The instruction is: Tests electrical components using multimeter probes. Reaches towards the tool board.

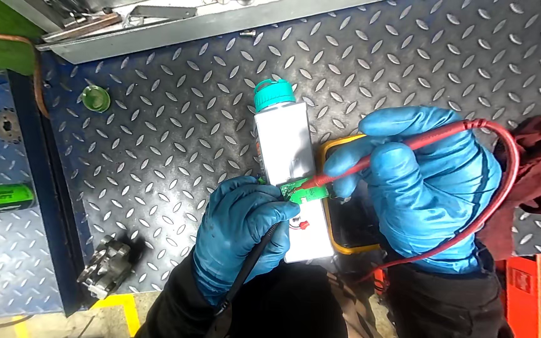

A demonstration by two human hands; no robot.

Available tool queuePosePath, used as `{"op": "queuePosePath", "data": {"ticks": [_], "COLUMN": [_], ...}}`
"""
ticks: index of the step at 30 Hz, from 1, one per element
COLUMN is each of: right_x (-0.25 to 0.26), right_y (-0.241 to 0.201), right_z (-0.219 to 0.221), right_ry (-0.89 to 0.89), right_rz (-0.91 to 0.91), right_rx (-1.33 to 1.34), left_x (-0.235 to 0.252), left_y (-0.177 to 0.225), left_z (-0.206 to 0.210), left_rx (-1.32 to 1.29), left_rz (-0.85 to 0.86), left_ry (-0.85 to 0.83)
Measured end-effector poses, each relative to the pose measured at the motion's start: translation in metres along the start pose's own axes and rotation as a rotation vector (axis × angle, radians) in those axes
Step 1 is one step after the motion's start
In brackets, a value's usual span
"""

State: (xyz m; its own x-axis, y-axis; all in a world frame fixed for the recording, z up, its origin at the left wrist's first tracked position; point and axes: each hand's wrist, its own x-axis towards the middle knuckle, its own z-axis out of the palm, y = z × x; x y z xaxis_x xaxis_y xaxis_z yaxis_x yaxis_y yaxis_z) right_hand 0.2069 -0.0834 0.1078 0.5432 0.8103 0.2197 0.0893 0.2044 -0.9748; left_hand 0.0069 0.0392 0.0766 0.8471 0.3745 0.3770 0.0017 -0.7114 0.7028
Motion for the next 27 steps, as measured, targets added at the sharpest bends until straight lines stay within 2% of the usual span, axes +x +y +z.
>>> {"op": "queuePosePath", "data": {"ticks": [27], "right_x": [-0.0018], "right_y": [-0.0012], "right_z": [0.0025], "right_ry": [0.005], "right_rz": [-0.003], "right_rx": [0.010], "left_x": [0.0006], "left_y": [0.0004], "left_z": [0.0003], "left_rx": [0.000], "left_rz": [0.004], "left_ry": [-0.002]}}
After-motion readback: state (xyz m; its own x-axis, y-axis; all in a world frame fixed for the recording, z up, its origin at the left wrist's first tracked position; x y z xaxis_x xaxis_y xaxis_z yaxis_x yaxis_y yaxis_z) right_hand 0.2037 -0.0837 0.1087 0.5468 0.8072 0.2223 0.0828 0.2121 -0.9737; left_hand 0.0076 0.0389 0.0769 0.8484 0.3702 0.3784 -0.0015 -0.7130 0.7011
